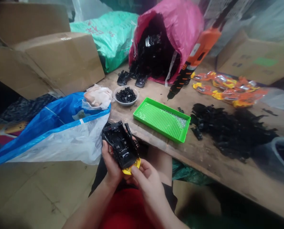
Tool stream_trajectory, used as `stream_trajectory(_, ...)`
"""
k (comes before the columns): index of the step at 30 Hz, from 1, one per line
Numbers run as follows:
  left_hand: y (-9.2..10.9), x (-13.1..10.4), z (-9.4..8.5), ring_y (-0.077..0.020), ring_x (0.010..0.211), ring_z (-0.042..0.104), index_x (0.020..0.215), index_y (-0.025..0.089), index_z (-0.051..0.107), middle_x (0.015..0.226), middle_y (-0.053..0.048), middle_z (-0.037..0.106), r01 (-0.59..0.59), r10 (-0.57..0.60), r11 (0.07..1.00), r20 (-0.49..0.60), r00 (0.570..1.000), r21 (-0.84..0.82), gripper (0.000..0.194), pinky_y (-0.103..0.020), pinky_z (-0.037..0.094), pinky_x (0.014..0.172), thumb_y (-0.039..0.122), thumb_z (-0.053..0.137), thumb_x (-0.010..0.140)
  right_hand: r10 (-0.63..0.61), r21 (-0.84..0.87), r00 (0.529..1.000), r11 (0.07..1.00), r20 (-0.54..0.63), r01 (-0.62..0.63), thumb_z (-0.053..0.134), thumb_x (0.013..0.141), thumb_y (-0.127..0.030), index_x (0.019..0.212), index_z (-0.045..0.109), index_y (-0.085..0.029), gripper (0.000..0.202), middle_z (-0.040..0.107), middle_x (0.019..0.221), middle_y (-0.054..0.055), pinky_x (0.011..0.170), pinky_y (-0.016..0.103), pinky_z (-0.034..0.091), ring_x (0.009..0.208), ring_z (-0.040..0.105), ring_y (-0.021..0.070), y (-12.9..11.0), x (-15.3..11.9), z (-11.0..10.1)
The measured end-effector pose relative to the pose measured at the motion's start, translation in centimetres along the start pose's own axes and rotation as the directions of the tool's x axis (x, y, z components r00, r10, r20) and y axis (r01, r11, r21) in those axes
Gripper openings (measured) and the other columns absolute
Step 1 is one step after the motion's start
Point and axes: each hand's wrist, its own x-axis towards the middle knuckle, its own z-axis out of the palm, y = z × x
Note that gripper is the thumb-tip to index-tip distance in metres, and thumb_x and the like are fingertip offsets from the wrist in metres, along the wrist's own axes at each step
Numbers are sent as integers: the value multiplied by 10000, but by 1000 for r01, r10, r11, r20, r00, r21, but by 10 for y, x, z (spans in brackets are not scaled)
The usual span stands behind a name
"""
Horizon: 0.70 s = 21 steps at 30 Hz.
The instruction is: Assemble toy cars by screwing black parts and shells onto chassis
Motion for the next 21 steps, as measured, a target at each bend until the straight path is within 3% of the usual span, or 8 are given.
stream_trajectory(5, -6, 1, -2, -290, 997, 718, 1003, 185, 781, 911, -60, 783, -58, 58, 998, -51, 997, 0, 632, -361, 581, 852, 749, 610, 774, -3, 41, 1000, 999, -29, 4, 890, 692, -454, 977, 712, -161, 446, 732, 887, 61, 633, 243, 551, 717, 663, 144, -2, 0, 11)
stream_trajectory(11, -11, -4, -10, -316, 926, 727, 887, 195, 793, 757, -55, 756, -170, 177, 982, -89, 980, 77, 650, -403, 594, 832, 799, 648, 697, -10, 80, 1000, 997, -30, 12, 879, 700, -465, 934, 706, -160, 422, 706, 824, 44, 531, 225, 516, 633, 612, 127, 5, 7, 11)
stream_trajectory(18, -14, -9, -17, -334, 981, 716, 981, 221, 778, 824, -71, 762, -298, 308, 943, -53, 950, 148, 707, -414, 587, 859, 842, 615, 685, -33, 1, 999, 999, 8, 33, 920, 616, -487, 886, 738, -131, 483, 674, 720, 27, 471, 216, 501, 574, 566, 110, -2, 16, 4)
stream_trajectory(21, -15, -11, -21, -322, 995, 714, 1069, 223, 747, 920, -78, 766, -252, 254, 962, -9, 967, 108, 704, -425, 589, 873, 806, 651, 686, -23, -23, 1000, 999, 13, 23, 903, 644, -506, 920, 740, -133, 493, 687, 756, 38, 492, 212, 511, 599, 572, 109, -10, 18, 0)
